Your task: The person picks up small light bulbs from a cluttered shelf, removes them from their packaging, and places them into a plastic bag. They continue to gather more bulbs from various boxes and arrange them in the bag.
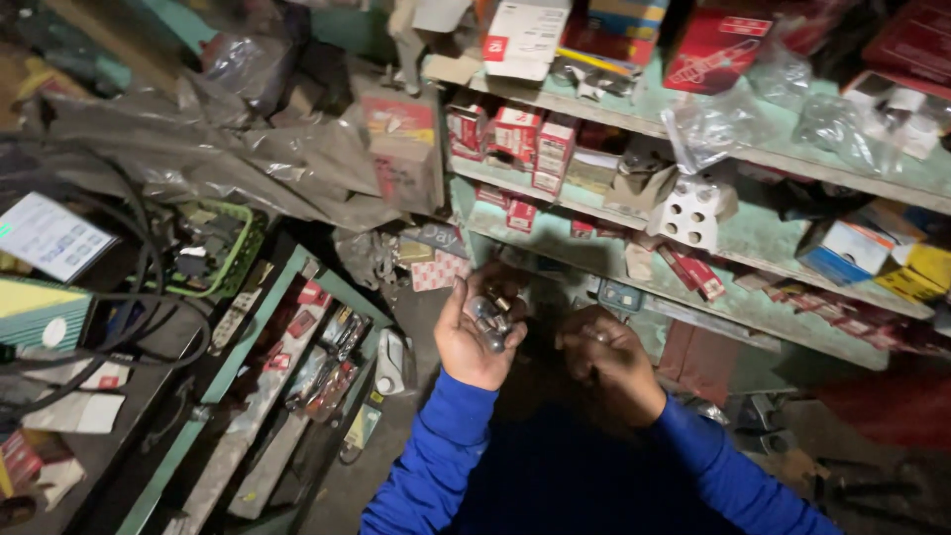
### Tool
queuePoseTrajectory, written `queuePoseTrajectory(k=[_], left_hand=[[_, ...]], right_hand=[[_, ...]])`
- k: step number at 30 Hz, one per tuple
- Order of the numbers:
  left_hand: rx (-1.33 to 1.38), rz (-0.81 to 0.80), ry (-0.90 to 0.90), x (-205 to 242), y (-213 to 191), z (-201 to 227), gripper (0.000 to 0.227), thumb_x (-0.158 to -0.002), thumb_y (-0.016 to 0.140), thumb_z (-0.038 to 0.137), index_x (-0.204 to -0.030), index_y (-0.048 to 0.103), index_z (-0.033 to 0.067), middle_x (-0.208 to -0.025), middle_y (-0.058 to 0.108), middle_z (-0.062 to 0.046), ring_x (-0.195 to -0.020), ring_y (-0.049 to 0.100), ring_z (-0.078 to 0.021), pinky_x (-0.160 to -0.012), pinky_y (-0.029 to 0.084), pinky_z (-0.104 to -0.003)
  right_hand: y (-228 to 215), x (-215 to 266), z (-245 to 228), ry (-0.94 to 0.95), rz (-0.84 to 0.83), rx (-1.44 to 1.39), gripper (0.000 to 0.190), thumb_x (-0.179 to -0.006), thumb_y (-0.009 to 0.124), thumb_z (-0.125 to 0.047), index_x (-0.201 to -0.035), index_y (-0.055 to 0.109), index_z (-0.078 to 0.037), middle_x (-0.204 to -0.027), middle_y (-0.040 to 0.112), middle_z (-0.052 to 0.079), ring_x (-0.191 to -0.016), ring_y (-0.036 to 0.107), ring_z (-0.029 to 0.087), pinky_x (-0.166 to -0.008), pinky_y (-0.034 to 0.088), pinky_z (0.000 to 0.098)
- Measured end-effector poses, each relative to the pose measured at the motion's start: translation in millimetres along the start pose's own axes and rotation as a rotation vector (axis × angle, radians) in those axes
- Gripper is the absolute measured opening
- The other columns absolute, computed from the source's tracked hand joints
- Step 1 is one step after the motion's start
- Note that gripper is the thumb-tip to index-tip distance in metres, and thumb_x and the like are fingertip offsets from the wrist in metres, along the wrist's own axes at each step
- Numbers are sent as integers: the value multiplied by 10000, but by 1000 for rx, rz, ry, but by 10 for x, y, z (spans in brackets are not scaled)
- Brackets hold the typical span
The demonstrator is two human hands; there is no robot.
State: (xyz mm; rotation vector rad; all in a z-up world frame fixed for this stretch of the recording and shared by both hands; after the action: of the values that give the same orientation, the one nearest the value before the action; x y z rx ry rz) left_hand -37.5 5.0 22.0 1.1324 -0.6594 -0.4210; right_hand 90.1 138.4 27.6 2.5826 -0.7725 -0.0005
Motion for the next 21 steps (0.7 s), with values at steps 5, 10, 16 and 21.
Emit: queuePoseTrajectory(k=[5, 10, 16, 21], left_hand=[[-44, 41, 101, 227, 246, 136, 415, -957, 581, 527, -1104, 705, 159, -854, 652, -167, -629, 602, -277, -330, 439, -285], [-162, 73, 147, 187, -6, 125, 154, -924, 632, 130, -1073, 666, 112, -758, 569, -188, -514, 515, -286, -303, 352, -285], [-524, 207, -22, -10, -676, -323, 98, -897, 642, 125, -991, 625, 104, -792, 630, -178, -535, 596, -287, -307, 393, -325], [-988, 186, -195, -194, -1376, -821, 198, -813, 755, 141, -1010, 763, 140, -673, 646, -54, -550, 548, -139, -483, 386, -275]], right_hand=[[132, -56, 195, 26, -136, -37, 173, -830, 743, 30, -941, 628, 96, -733, 690, 329, -370, 538, 231, -292, 381, 318], [50, -110, 440, 16, -121, -64, 122, -884, 709, 0, -901, 611, 70, -738, 677, 320, -342, 518, 294, -263, 343, 329], [-74, -37, 296, 47, 62, -74, 97, -830, 718, 68, -880, 638, 91, -529, 535, 194, -375, 504, 245, -347, 376, 307], [-312, 92, 85, 41, 146, 77, 239, -927, 686, -64, -739, 538, -69, -496, 502, 74, -417, 425, 135, -412, 318, 295]])
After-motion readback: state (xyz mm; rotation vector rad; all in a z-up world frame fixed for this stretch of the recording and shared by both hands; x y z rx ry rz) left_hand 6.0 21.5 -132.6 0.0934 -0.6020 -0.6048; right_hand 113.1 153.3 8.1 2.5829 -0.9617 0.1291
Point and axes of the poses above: each hand's wrist, its own x-axis away from the middle knuckle, its own y-axis out of the palm, z = x × y, the point moved 3 cm from there along -x, towards the middle knuckle
